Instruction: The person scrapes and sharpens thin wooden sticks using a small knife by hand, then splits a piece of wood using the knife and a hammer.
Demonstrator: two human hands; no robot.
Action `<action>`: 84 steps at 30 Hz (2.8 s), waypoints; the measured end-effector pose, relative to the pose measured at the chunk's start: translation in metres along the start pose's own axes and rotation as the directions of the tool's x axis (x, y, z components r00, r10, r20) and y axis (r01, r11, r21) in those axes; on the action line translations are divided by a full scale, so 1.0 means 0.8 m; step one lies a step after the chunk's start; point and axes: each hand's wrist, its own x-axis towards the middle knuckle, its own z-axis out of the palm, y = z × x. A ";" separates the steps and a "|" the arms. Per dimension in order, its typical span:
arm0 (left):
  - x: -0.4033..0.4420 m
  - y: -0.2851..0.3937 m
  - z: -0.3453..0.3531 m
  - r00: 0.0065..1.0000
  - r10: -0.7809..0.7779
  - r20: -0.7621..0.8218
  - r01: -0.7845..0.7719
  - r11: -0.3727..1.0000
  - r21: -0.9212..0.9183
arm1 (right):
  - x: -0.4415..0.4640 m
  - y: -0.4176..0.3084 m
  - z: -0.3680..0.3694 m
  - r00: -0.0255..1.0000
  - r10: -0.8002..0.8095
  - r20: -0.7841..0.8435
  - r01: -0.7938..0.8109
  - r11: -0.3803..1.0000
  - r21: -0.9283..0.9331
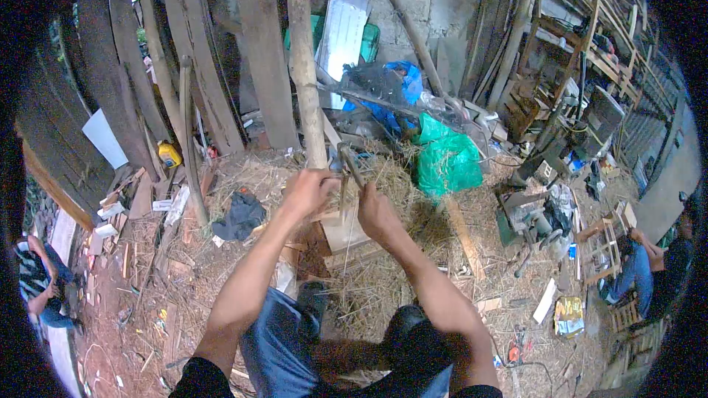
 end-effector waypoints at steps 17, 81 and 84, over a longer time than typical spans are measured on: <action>-0.003 0.030 -0.016 0.999 0.035 0.015 -0.037 0.990 0.139 | -0.032 0.021 -0.075 0.900 0.278 0.335 -0.427 0.715 0.554; 0.011 0.007 0.046 0.985 -0.073 0.153 0.054 0.991 0.126 | -0.020 0.071 0.000 0.974 0.226 -0.028 -0.223 0.971 0.084; 0.015 0.008 0.050 0.986 -0.071 0.150 0.055 0.993 0.107 | -0.023 0.058 -0.017 0.976 0.205 -0.075 -0.192 0.969 0.154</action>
